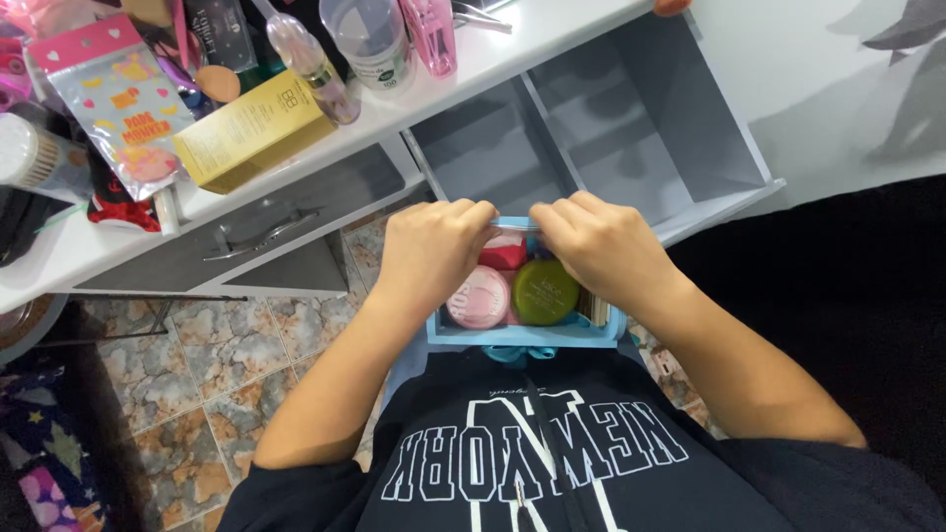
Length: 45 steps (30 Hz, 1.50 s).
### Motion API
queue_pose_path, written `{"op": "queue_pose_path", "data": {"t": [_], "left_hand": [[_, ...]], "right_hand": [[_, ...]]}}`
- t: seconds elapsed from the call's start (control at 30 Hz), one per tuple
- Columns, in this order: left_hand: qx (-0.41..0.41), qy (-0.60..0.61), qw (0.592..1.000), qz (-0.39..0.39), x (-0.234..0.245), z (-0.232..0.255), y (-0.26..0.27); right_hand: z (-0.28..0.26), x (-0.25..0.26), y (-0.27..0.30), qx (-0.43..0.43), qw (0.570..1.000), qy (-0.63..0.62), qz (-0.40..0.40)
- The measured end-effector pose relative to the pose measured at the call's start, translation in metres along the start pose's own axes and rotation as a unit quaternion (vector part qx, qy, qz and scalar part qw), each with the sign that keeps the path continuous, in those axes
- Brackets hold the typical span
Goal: Organizing and cleaning a vanity drawer by removing items, wiping the surfaces, and re-arranging products.
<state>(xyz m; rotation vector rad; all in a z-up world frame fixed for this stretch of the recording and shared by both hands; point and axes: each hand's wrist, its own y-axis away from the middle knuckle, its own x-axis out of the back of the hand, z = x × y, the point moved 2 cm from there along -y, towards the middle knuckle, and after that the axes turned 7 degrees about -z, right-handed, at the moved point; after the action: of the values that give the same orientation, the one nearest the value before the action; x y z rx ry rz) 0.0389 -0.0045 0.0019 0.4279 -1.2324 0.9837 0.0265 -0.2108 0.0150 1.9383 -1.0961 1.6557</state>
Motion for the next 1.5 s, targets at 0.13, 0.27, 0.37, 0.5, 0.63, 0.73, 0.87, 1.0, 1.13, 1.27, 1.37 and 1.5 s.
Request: {"op": "queue_pose_path", "data": {"t": [0.13,0.27,0.37,0.5,0.63,0.73,0.87,1.0,1.13,1.27,1.37,1.5], "left_hand": [[0.006,0.006,1.0,-0.027,0.006,-0.002,-0.001],[0.005,0.046,0.997,-0.054,0.023,0.002,0.0],[-0.005,0.06,0.997,-0.054,0.024,0.006,0.003],[-0.063,0.017,0.998,-0.022,0.019,0.011,-0.006],[-0.058,-0.009,0.998,-0.034,-0.002,0.006,-0.012],[-0.04,0.0,0.998,-0.047,-0.007,0.008,-0.012],[-0.038,-0.011,0.999,-0.034,-0.004,0.012,-0.012],[-0.029,-0.023,0.998,-0.056,-0.002,0.011,-0.011],[-0.055,0.016,0.997,-0.048,0.005,0.011,-0.01],[-0.082,0.037,0.995,-0.03,0.029,0.015,-0.002],[-0.094,0.038,0.995,-0.01,0.042,0.017,0.009],[-0.085,0.067,0.993,0.044,0.065,0.022,0.022]], "right_hand": [[0.011,-0.005,-0.002,-0.041,0.992,0.054,-0.105],[0.028,0.031,0.015,-0.014,0.989,-0.144,-0.036],[0.035,0.038,0.048,-0.077,0.963,-0.259,0.017],[0.037,0.023,0.074,-0.132,0.95,-0.279,0.047],[0.031,0.008,0.076,-0.167,0.947,-0.271,0.04],[0.026,0.001,0.071,-0.175,0.954,-0.244,0.01],[0.014,-0.003,0.068,-0.201,0.948,-0.246,-0.031],[0.008,-0.004,0.068,-0.192,0.96,-0.199,-0.046],[0.014,-0.006,0.075,-0.184,0.949,-0.257,-0.019],[0.021,0.002,0.086,-0.198,0.943,-0.265,0.035],[0.021,0.01,0.09,-0.189,0.949,-0.242,0.067],[0.019,0.021,0.095,-0.205,0.928,-0.281,0.136]]}}
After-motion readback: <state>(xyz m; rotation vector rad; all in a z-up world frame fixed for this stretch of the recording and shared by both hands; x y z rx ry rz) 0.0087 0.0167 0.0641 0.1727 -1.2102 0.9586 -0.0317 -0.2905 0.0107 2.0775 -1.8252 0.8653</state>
